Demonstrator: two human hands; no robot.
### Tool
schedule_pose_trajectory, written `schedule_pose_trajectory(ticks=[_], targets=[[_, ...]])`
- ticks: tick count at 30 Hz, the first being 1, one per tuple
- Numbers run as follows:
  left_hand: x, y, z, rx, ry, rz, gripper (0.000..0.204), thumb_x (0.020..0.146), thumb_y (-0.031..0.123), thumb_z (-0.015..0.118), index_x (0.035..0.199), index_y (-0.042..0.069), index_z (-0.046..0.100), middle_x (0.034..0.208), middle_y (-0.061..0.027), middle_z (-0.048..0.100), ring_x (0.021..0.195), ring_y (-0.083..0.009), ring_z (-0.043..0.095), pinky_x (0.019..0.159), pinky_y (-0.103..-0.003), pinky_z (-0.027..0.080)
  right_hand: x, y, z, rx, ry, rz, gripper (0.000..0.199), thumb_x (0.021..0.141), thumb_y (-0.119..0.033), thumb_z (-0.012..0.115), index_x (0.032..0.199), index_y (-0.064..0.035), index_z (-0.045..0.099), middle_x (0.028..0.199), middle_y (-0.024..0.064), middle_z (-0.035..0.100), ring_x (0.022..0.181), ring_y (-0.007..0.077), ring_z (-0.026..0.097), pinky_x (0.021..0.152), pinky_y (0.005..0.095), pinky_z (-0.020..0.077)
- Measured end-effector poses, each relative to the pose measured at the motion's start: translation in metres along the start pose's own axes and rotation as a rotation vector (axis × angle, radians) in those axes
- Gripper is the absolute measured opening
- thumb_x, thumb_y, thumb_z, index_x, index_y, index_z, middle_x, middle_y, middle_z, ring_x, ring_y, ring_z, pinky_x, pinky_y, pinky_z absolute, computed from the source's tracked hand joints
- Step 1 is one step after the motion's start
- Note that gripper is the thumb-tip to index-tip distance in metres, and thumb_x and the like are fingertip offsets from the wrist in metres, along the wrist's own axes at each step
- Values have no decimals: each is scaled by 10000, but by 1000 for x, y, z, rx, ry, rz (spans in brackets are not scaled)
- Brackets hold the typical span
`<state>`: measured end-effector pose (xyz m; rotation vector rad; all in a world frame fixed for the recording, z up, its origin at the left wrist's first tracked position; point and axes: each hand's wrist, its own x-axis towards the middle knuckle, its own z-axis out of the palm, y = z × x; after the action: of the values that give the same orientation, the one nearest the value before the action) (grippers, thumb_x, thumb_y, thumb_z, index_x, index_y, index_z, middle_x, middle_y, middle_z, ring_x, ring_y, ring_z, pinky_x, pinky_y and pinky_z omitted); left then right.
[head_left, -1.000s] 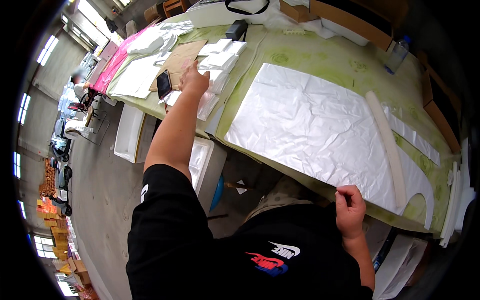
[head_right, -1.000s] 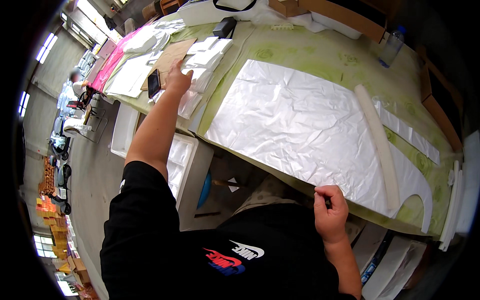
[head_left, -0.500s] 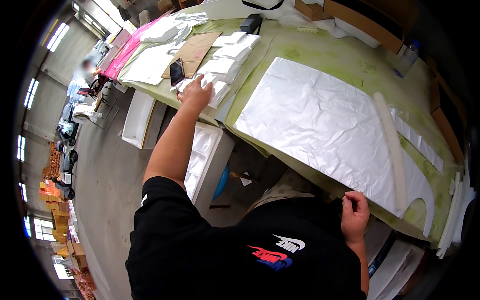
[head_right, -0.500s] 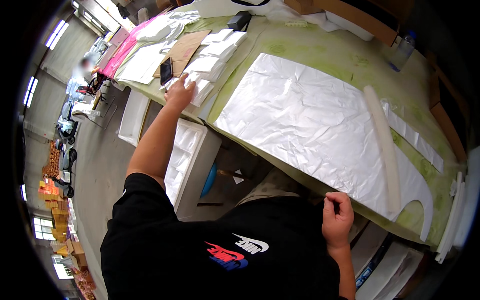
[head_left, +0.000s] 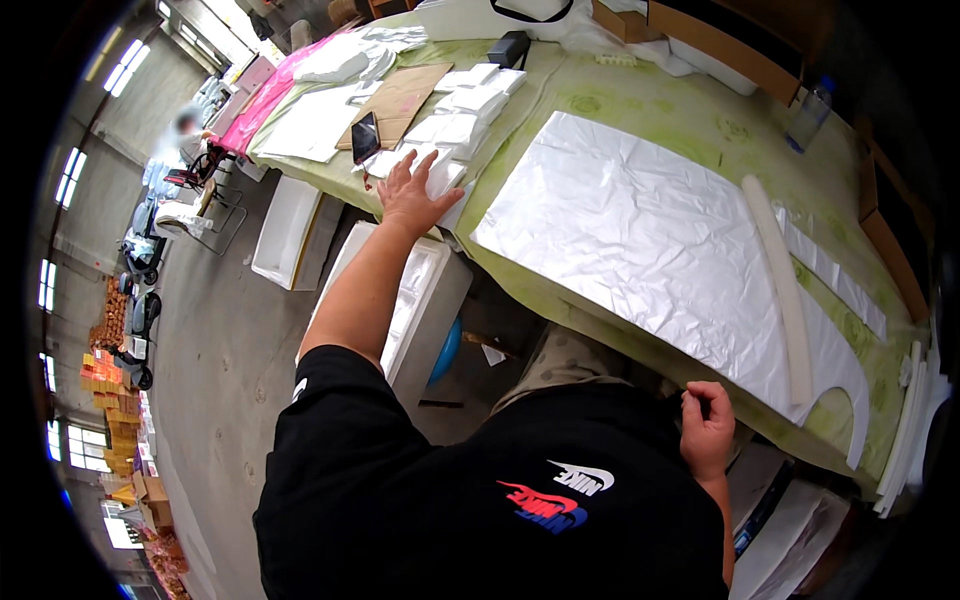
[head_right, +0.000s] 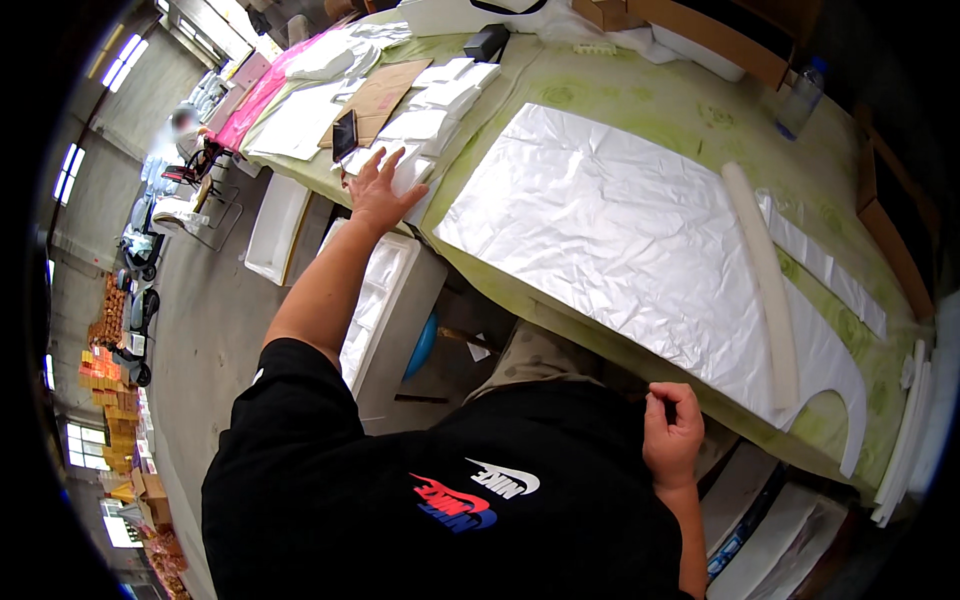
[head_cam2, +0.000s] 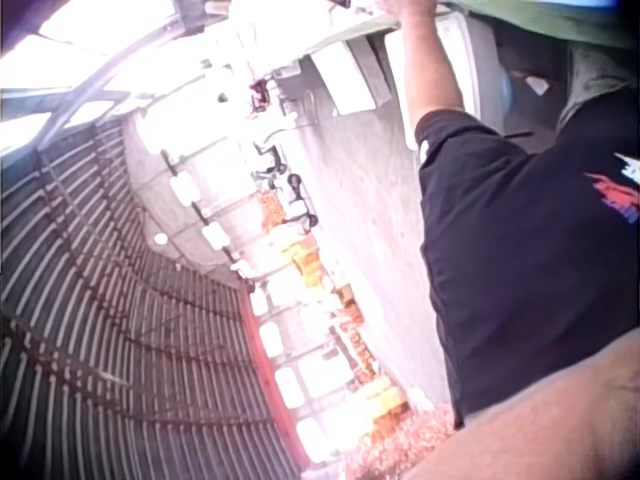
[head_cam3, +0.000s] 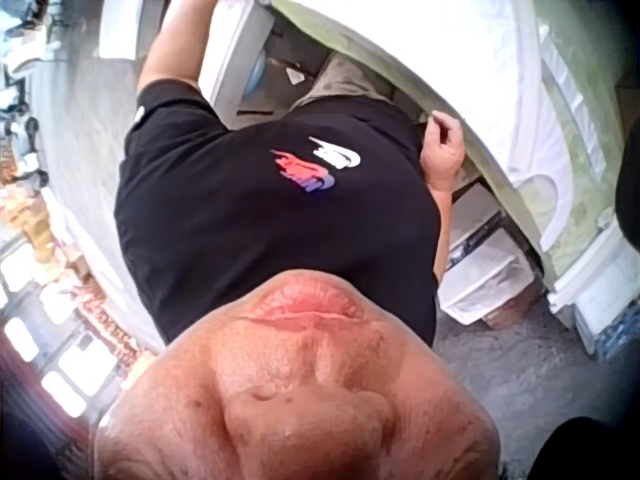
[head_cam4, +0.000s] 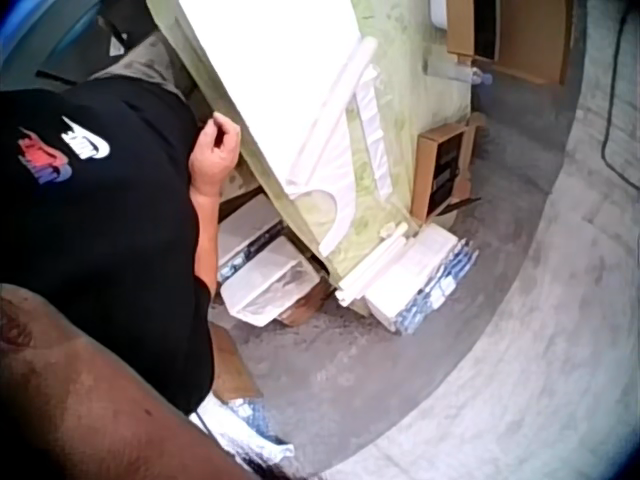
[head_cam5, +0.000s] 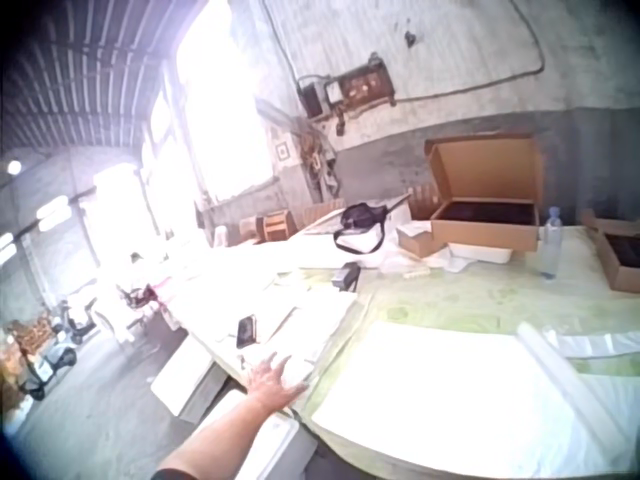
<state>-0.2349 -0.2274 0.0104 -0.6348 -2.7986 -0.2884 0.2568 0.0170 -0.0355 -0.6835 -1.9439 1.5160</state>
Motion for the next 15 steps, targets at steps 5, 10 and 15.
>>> schedule_pose_trajectory(ticks=[5,10,15], targets=[[20,-16,13,-82,-10,-102,683,806,609,771,1369,262,600,1606,-66,386,1509,-302,296,1230,-594,115,2,2,-2,-33,-32,20,96,931,37,630,1009,-15,651,913,40,624,846,126,594,796,251,483],[21,-19,27,-146,149,-50,498,766,505,846,1066,173,628,1414,-34,554,1408,-283,415,1201,-521,194,15,-1,-2,-92,-64,17,90,924,19,647,1006,-16,656,926,58,644,862,154,616,808,265,491],[19,-26,37,-252,276,68,478,738,453,874,994,153,605,1346,-39,586,1367,-281,448,1173,-512,221,32,2,-4,-164,-79,-84,106,916,37,654,1011,-11,654,915,51,633,838,142,607,782,259,491]])
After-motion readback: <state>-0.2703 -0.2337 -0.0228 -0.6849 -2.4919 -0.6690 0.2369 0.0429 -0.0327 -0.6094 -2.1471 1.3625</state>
